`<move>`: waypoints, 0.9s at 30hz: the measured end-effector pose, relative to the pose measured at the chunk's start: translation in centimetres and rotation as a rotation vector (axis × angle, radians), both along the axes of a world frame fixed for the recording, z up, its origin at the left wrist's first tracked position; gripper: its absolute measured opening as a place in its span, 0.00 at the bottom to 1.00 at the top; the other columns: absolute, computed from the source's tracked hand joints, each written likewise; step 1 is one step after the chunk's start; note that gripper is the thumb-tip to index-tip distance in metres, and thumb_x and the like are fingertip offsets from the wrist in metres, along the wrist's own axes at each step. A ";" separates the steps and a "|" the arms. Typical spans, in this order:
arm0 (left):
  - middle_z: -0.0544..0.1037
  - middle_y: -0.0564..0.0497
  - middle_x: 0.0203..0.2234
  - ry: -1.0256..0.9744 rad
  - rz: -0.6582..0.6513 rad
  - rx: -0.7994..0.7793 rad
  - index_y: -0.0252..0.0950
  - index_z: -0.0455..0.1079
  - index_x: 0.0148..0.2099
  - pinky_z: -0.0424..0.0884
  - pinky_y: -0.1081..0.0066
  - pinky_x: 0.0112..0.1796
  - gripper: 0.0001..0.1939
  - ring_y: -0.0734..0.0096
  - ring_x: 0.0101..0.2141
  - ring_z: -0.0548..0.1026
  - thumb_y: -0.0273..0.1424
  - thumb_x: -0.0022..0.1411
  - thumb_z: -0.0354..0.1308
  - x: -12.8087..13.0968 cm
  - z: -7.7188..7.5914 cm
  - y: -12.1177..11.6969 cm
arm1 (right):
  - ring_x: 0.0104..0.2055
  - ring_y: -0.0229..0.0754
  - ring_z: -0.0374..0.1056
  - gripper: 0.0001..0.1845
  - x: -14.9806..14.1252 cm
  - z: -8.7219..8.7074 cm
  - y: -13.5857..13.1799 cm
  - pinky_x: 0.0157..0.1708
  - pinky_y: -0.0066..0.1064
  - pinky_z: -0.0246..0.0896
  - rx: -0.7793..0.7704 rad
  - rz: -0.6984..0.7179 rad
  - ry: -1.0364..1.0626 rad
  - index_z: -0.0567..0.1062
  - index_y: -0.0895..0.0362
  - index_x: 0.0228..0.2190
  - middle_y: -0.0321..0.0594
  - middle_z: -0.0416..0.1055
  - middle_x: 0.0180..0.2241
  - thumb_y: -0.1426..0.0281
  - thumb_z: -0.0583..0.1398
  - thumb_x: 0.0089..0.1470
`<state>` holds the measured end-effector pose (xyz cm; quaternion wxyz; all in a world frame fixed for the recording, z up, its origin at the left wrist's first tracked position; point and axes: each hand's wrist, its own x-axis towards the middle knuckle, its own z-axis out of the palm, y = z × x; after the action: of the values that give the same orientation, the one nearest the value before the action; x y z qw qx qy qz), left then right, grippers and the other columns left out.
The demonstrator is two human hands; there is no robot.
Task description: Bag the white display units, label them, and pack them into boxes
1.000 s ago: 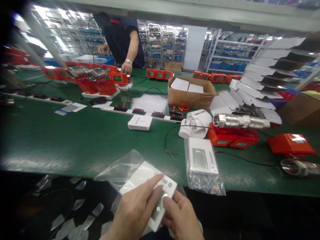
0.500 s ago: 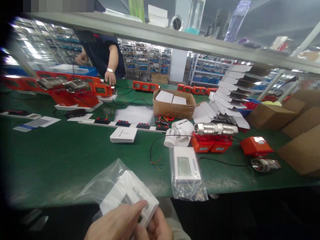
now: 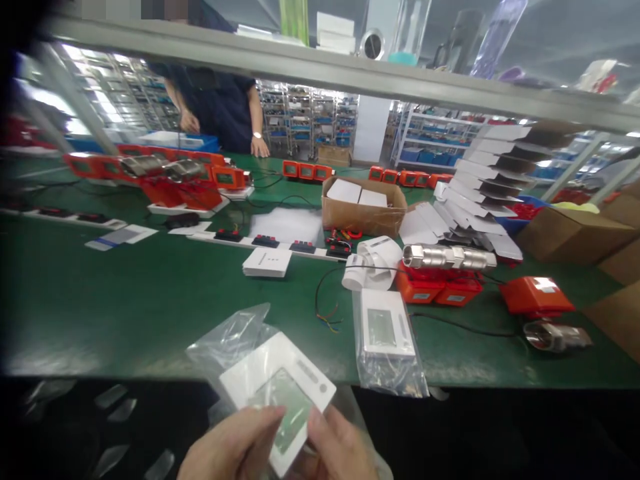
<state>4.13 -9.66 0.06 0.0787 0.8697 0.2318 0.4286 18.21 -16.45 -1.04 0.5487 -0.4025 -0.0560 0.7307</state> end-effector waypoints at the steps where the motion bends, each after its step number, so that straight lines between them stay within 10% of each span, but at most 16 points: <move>1: 0.76 0.55 0.23 -0.010 -0.004 -0.014 0.36 0.65 0.47 0.70 0.79 0.26 0.09 0.77 0.22 0.75 0.29 0.69 0.45 0.4 0.3 -0.1 | 0.34 0.43 0.75 0.31 -0.1 0.1 0.0 0.33 0.31 0.67 0.008 0.023 0.004 0.73 0.59 0.45 0.45 0.78 0.37 0.56 0.69 0.42; 8: 0.72 0.55 0.20 0.040 -0.134 -0.025 0.36 0.64 0.45 0.66 0.76 0.23 0.11 0.74 0.20 0.70 0.26 0.69 0.41 1.3 1.0 -0.3 | 0.39 0.46 0.76 0.27 -0.4 0.4 0.4 0.38 0.35 0.69 0.037 -0.200 -0.030 0.71 0.58 0.41 0.47 0.77 0.41 0.60 0.70 0.41; 18: 0.71 0.54 0.27 0.044 0.154 -0.334 0.37 0.61 0.45 0.72 0.77 0.28 0.06 0.75 0.25 0.74 0.28 0.66 0.48 0.2 -0.5 -0.8 | 0.42 0.49 0.74 0.28 -1.5 0.0 2.3 0.42 0.39 0.69 0.083 -0.221 -0.196 0.67 0.59 0.42 0.48 0.75 0.43 0.58 0.68 0.44; 27: 0.72 0.52 0.31 0.030 0.123 -0.229 0.37 0.63 0.43 0.73 0.76 0.35 0.08 0.75 0.32 0.74 0.21 0.65 0.48 -1.0 -1.8 -0.9 | 0.25 0.44 0.71 0.23 1.8 -0.2 1.8 0.26 0.32 0.61 -0.015 0.176 -1.365 0.69 0.55 0.24 0.42 0.73 0.21 0.48 0.55 0.53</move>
<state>3.09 -10.57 -1.76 0.1475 0.8453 0.3334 0.3905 19.97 -14.66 -1.26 0.3264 -0.7705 -0.4164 0.3556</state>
